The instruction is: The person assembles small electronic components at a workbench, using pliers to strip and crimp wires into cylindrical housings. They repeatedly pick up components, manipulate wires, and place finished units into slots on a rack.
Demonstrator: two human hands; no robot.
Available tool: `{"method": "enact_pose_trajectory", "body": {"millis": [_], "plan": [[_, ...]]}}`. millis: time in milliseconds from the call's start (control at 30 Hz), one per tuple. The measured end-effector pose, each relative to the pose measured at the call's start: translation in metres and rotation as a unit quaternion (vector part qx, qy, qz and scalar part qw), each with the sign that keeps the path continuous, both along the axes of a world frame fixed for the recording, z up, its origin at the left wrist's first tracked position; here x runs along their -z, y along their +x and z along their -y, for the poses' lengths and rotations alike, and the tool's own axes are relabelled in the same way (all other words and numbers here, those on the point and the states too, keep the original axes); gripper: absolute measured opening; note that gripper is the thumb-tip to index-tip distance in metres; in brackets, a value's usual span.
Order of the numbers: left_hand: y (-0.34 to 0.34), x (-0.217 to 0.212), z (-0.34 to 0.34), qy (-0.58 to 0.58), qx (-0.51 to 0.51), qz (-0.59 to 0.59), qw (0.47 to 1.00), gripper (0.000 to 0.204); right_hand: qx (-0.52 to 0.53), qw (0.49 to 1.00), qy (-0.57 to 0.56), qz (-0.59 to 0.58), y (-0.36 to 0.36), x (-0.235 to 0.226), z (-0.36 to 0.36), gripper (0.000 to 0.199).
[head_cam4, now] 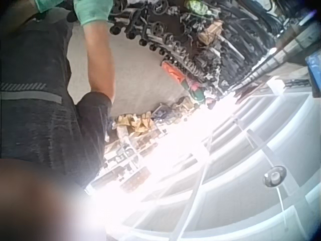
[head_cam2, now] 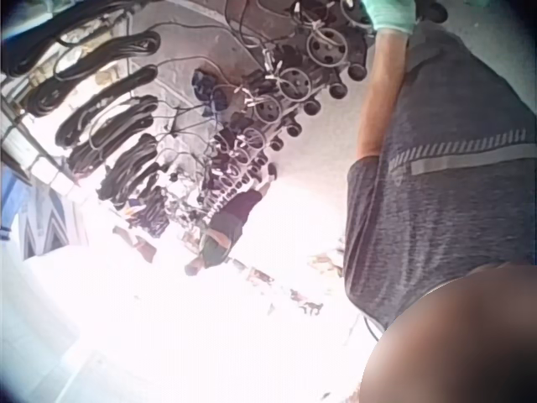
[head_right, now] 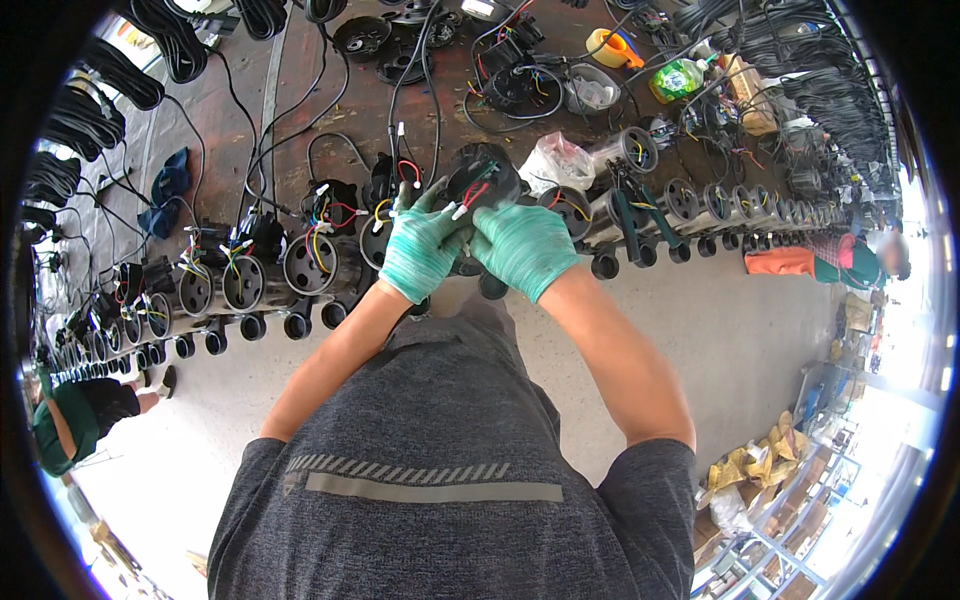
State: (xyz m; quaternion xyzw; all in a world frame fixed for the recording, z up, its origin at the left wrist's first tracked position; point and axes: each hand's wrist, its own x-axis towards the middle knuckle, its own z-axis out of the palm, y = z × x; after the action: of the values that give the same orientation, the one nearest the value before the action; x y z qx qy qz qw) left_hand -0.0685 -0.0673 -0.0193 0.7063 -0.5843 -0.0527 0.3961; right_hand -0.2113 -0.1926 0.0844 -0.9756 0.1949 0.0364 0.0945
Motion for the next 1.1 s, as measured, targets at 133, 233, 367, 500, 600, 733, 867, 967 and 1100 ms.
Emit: {"method": "enact_pose_trajectory", "body": {"millis": [133, 233, 367, 500, 600, 733, 867, 967, 1100], "plan": [[-0.001, 0.002, -0.001, -0.005, -0.001, -0.006, 1.000, 0.034, 0.094, 0.980, 0.128, 0.119, -0.007, 0.023, -0.005, 0.021], [0.000, -0.003, -0.001, 0.005, 0.004, -0.003, 1.000, 0.034, 0.052, 0.987, 0.044, 0.145, -0.013, 0.024, -0.006, 0.019], [0.001, -0.002, -0.002, 0.015, 0.007, 0.003, 1.000, 0.033, -0.007, 0.993, -0.043, 0.111, -0.017, 0.020, -0.008, 0.018], [0.002, 0.002, -0.001, 0.007, 0.009, 0.002, 1.000, 0.032, -0.042, 0.995, -0.029, 0.088, -0.016, 0.014, 0.000, 0.019], [0.003, 0.003, -0.001, 0.009, 0.009, 0.003, 1.000, 0.031, -0.040, 0.993, 0.018, 0.112, -0.014, 0.020, 0.008, 0.018], [0.003, -0.001, -0.002, 0.012, 0.011, 0.014, 1.000, 0.034, 0.268, 0.833, 0.465, 0.134, -0.006, 0.028, -0.004, 0.018], [0.001, -0.006, -0.004, 0.035, 0.014, 0.024, 0.999, 0.037, 0.489, 0.548, 0.656, 0.173, -0.005, 0.034, -0.015, 0.023], [0.002, 0.003, -0.002, -0.005, 0.005, -0.005, 1.000, 0.032, 0.432, 0.611, 0.637, 0.185, -0.016, 0.025, -0.018, 0.026], [0.001, 0.000, -0.001, 0.012, 0.008, -0.010, 1.000, 0.032, 0.186, 0.911, 0.219, 0.297, -0.029, 0.035, -0.023, 0.022]]}}
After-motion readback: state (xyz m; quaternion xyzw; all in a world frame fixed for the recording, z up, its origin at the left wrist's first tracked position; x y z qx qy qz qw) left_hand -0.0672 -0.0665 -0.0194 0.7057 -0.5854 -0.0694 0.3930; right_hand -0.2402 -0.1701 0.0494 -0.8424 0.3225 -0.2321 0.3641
